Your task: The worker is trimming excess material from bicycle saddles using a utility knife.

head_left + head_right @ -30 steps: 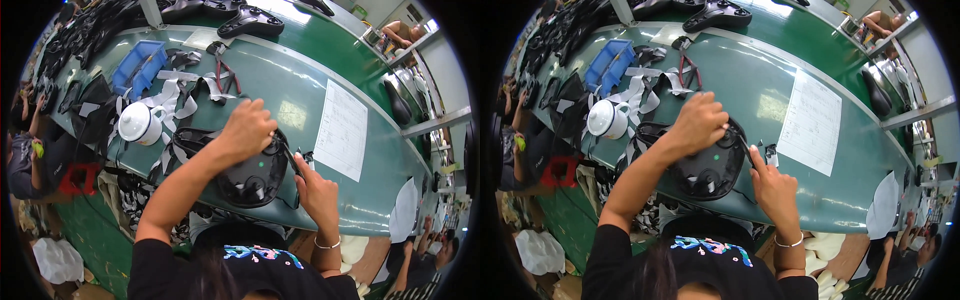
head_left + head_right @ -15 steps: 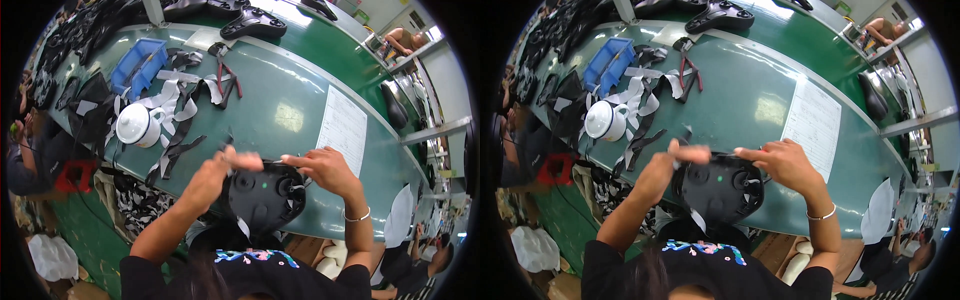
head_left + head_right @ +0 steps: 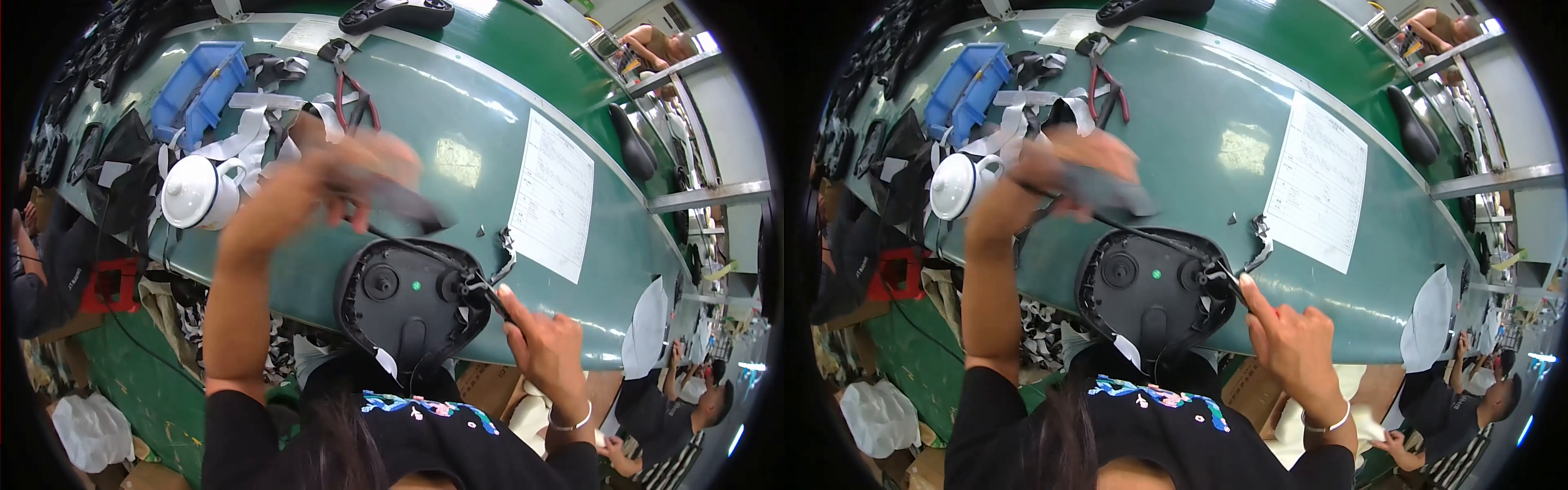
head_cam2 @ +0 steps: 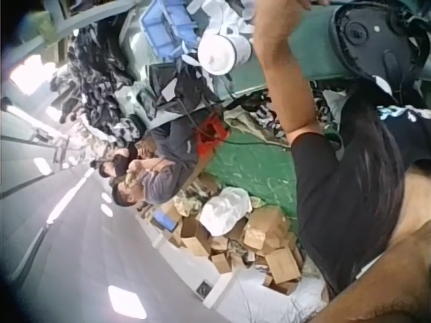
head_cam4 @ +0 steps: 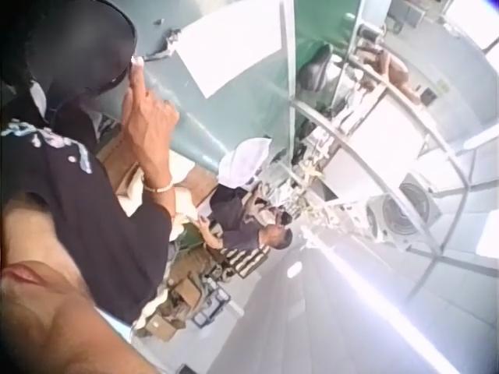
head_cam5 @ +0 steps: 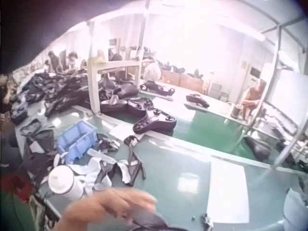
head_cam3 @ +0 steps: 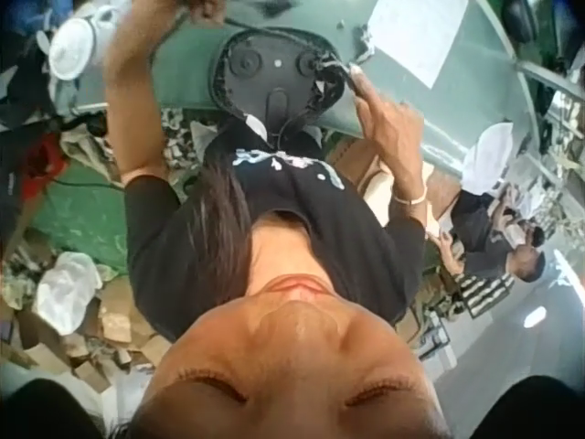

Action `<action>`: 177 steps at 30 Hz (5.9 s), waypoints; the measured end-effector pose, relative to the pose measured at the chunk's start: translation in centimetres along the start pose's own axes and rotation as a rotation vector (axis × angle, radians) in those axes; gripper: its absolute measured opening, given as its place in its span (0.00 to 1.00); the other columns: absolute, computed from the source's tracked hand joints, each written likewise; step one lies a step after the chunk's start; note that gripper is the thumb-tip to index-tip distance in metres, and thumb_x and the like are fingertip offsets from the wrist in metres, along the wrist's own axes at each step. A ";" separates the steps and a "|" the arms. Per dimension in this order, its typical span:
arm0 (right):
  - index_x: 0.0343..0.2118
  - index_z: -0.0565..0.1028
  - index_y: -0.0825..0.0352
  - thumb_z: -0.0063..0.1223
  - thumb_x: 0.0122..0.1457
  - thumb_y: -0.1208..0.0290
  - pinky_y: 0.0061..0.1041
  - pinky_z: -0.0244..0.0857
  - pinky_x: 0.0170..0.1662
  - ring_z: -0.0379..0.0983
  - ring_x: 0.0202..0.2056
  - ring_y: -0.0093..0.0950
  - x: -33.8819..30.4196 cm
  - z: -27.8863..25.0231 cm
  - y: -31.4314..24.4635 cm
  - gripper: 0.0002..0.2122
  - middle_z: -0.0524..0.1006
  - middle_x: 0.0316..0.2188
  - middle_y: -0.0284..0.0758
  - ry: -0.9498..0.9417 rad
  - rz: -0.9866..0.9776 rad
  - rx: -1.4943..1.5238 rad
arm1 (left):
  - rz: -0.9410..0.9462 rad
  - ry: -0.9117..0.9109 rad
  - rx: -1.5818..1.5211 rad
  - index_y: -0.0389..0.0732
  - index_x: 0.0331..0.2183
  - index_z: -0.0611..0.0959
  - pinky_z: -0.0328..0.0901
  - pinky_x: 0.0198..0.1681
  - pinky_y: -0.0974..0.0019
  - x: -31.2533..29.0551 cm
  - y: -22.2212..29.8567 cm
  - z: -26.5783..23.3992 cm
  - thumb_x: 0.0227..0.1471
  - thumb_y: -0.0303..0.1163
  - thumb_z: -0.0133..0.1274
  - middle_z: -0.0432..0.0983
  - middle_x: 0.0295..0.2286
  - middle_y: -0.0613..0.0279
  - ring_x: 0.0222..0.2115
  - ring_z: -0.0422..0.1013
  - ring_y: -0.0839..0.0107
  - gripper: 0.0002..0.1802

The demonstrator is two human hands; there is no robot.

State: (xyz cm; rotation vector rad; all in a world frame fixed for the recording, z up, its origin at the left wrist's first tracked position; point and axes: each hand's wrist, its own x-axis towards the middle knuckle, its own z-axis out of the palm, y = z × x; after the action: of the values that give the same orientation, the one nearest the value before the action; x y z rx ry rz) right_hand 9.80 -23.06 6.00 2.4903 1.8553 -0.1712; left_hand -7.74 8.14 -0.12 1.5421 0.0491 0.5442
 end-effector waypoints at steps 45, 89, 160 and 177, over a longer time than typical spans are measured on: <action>0.50 0.67 0.67 0.50 0.60 0.63 0.17 0.66 0.29 0.73 0.30 0.19 4.1 11.8 5.3 0.19 0.76 0.32 0.33 0.462 0.293 1.543 | -0.386 0.420 -0.324 0.34 0.42 0.75 0.63 0.39 0.65 13.0 -8.1 10.6 0.55 0.45 0.51 0.74 0.39 0.59 0.33 0.69 0.72 0.23; 0.46 0.71 0.68 0.59 0.50 0.77 0.26 0.72 0.37 0.74 0.41 0.32 4.8 11.4 2.3 0.19 0.72 0.46 0.44 0.643 0.081 1.199 | -0.251 0.207 0.132 0.38 0.47 0.73 0.60 0.48 0.66 5.5 -4.9 8.0 0.61 0.47 0.40 0.69 0.47 0.59 0.47 0.66 0.70 0.23; 0.58 0.60 0.62 0.56 0.54 0.73 0.32 0.72 0.33 0.77 0.28 0.40 -3.3 7.2 -3.2 0.28 0.77 0.34 0.46 0.282 0.060 0.729 | -0.558 0.690 0.255 0.31 0.44 0.70 0.64 0.37 0.72 -3.0 1.2 7.3 0.48 0.40 0.54 0.70 0.33 0.61 0.31 0.67 0.74 0.26; 0.45 0.65 0.69 0.49 0.52 0.77 0.19 0.62 0.22 0.64 0.19 0.18 7.1 7.6 3.4 0.16 0.71 0.29 0.37 0.784 0.432 2.051 | -0.172 0.549 1.279 0.41 0.34 0.77 0.58 0.41 0.57 -4.3 0.7 8.6 0.44 0.31 0.60 0.71 0.33 0.56 0.35 0.66 0.60 0.12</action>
State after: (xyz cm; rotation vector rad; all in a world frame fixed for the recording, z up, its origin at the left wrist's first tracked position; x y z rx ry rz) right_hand 14.57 -17.93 -2.43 4.4455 0.7449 -2.3978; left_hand -8.64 -1.49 -0.35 2.5104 1.1227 0.8488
